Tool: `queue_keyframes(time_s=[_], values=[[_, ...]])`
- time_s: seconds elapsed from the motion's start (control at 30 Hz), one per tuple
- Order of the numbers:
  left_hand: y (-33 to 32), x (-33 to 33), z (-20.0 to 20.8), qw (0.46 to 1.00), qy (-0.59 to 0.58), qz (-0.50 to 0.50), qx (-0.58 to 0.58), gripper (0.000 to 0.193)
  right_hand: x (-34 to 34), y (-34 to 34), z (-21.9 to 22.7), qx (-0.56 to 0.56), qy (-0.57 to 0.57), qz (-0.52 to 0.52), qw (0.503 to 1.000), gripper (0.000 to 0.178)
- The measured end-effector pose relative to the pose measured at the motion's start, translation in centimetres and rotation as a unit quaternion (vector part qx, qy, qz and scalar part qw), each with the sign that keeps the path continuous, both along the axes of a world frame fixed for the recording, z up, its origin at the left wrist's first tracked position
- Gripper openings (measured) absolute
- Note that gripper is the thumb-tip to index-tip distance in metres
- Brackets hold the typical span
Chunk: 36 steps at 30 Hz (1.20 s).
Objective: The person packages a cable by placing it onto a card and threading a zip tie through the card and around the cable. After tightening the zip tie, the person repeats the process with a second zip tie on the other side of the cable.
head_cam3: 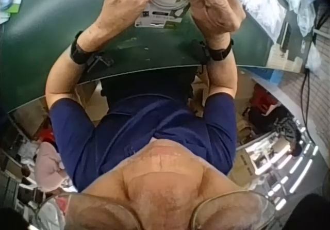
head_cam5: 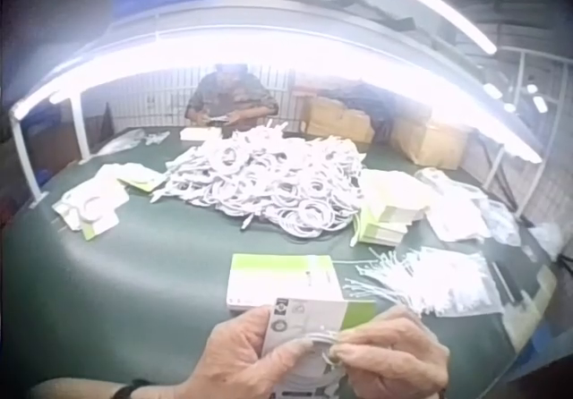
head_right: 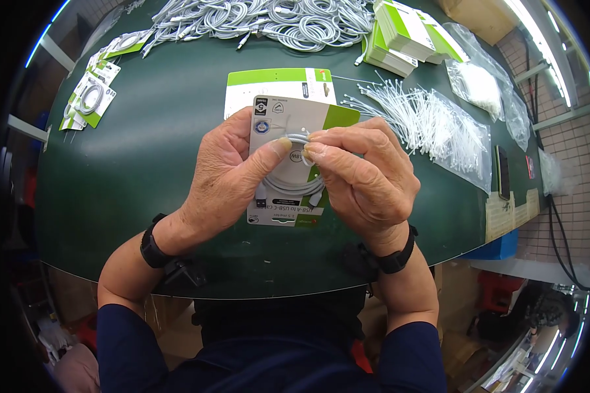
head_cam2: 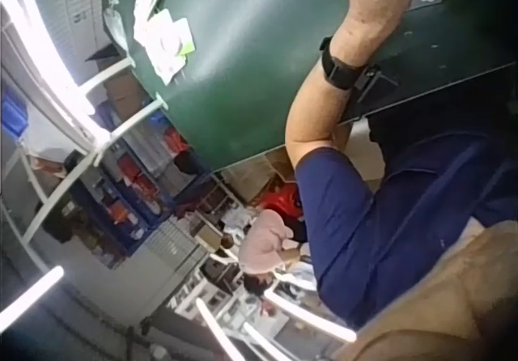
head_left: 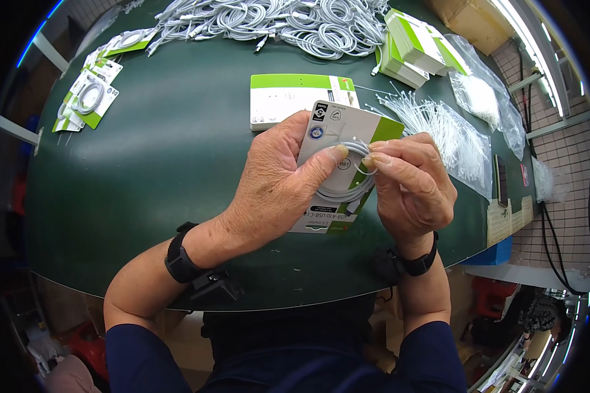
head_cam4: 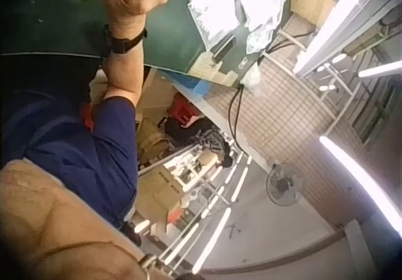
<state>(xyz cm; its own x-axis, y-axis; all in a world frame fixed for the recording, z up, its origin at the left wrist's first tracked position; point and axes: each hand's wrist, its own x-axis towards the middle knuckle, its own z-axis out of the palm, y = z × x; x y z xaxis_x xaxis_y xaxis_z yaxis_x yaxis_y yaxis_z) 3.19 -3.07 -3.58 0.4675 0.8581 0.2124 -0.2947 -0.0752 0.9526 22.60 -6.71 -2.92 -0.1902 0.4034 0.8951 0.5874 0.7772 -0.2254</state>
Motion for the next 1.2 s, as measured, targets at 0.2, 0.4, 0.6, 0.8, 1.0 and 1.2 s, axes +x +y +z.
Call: queue_keyframes(time_s=[0.2, 0.4, 0.6, 0.8, 1.0, 1.2], values=[[0.03, 0.11, -0.11, 1.0, 0.002, 0.003, 0.027, 0.029, 0.18, 0.09, 0.17, -0.015, 0.033, 0.001, 0.999, 0.028], [0.11, -0.01, -0.21, 1.0, 0.014, 0.007, 0.022, 0.028, -0.16, -0.08, 0.3, -0.017, 0.009, 0.019, 1.0, 0.027], [0.09, 0.07, -0.31, 0.999, 0.01, 0.011, 0.029, 0.028, -0.06, 0.13, 0.3, -0.015, 0.004, 0.014, 1.0, 0.026], [0.1, 0.04, -0.32, 0.999, 0.015, 0.006, 0.032, 0.028, 0.13, 0.07, 0.25, -0.021, 0.013, 0.005, 1.0, 0.025], [0.04, 0.1, -0.35, 0.999, 0.012, 0.006, 0.031, 0.028, 0.07, 0.01, 0.21, -0.025, 0.008, -0.002, 1.0, 0.022], [-0.02, 0.11, -0.27, 1.0, 0.007, -0.002, 0.022, 0.029, 0.28, 0.22, 0.13, -0.027, 0.024, 0.003, 0.999, 0.022]])
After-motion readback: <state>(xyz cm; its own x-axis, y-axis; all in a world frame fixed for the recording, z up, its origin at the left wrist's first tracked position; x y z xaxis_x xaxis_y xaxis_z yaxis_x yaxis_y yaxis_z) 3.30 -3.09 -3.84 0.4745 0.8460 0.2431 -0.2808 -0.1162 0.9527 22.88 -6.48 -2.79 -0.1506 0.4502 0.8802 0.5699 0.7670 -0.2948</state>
